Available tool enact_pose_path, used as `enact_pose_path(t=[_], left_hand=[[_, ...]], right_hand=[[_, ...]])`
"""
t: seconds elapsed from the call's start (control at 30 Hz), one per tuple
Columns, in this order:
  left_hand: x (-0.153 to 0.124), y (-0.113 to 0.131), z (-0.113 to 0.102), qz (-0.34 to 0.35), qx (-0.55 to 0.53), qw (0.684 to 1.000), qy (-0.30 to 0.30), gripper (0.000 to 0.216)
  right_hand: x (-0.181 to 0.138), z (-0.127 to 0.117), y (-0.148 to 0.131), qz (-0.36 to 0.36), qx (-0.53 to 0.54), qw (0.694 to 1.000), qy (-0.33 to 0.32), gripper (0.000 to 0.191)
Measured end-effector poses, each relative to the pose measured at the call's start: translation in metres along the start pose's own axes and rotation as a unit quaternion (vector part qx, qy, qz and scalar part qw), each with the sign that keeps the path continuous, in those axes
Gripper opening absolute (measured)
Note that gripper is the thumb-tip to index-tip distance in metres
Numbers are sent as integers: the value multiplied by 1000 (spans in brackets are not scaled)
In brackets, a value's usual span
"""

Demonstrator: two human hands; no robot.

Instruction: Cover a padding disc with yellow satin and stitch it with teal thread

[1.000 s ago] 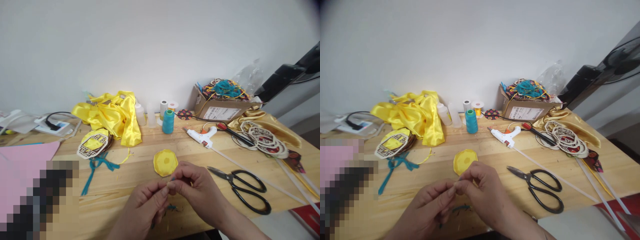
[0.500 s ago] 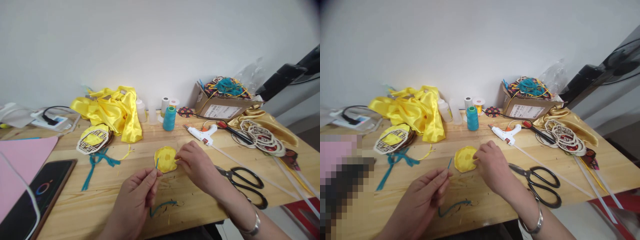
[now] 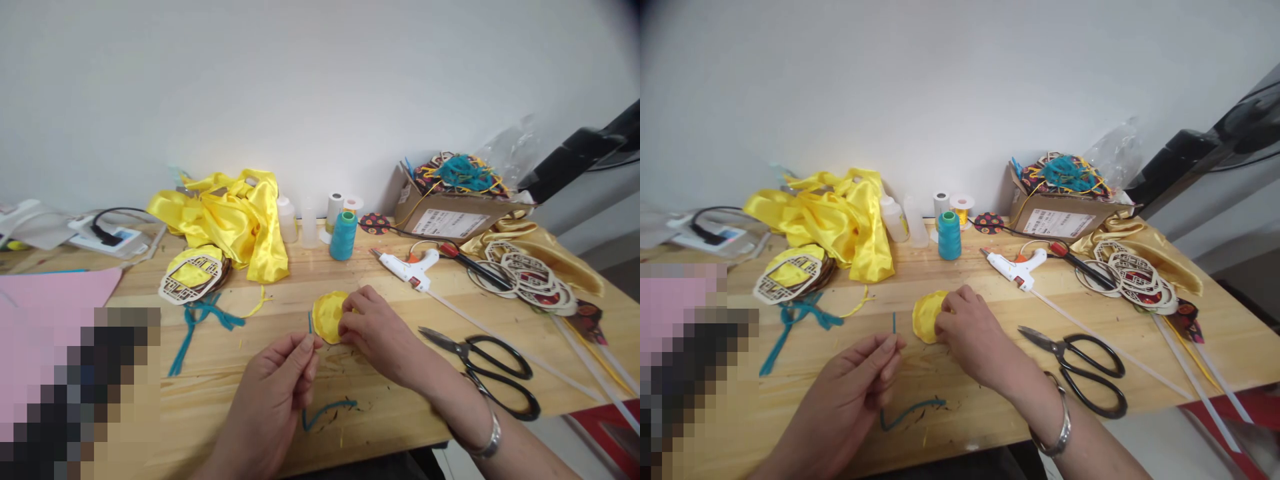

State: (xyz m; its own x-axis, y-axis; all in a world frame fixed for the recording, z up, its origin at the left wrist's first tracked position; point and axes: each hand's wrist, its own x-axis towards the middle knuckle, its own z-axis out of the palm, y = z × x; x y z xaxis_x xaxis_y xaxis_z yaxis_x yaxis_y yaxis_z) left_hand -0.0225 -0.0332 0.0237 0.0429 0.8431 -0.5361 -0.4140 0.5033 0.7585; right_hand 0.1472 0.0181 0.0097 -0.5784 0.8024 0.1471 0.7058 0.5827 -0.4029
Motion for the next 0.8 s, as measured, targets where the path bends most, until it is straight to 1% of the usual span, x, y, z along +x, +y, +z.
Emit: enact_pose_path(t=[0.17,0.3,0.37,0.43,0.5,0.53,0.6,0.67,0.73,0.8], left_hand=[[-1,-1,0,1,-2,1000,-1,18],[-1,1,0,7,-4,1000,1,17],[-1,1,2,9,2,1000,-6,18],[-1,2,4,9,9,1000,-16,20],[-1,2,8,2,12,1000,-22,20],[-1,2,9,-4,13,1000,-24,20],[0,2,12,-17,10,999,-34,19],[1,2,14,-28,-3,998,-48,17],[2,2,16,-36,-28,997,-59,13],[2,3,17,-45,-47,996,-62,10]], right_hand=[[-1,-4,-1,0,24,1000,-4,12],[0,-12,3,28,116,992,33,13],[0,-15,4,58,157,984,63,14],[0,-17,2,109,183,972,94,12],[-1,-19,-6,161,182,961,129,9],[-2,-19,-12,172,167,959,152,9],[-6,-18,-25,149,110,962,203,10],[-13,-13,-37,88,41,965,243,13],[-19,-6,-45,33,-7,966,254,15],[-25,3,-50,4,-32,965,260,15]])
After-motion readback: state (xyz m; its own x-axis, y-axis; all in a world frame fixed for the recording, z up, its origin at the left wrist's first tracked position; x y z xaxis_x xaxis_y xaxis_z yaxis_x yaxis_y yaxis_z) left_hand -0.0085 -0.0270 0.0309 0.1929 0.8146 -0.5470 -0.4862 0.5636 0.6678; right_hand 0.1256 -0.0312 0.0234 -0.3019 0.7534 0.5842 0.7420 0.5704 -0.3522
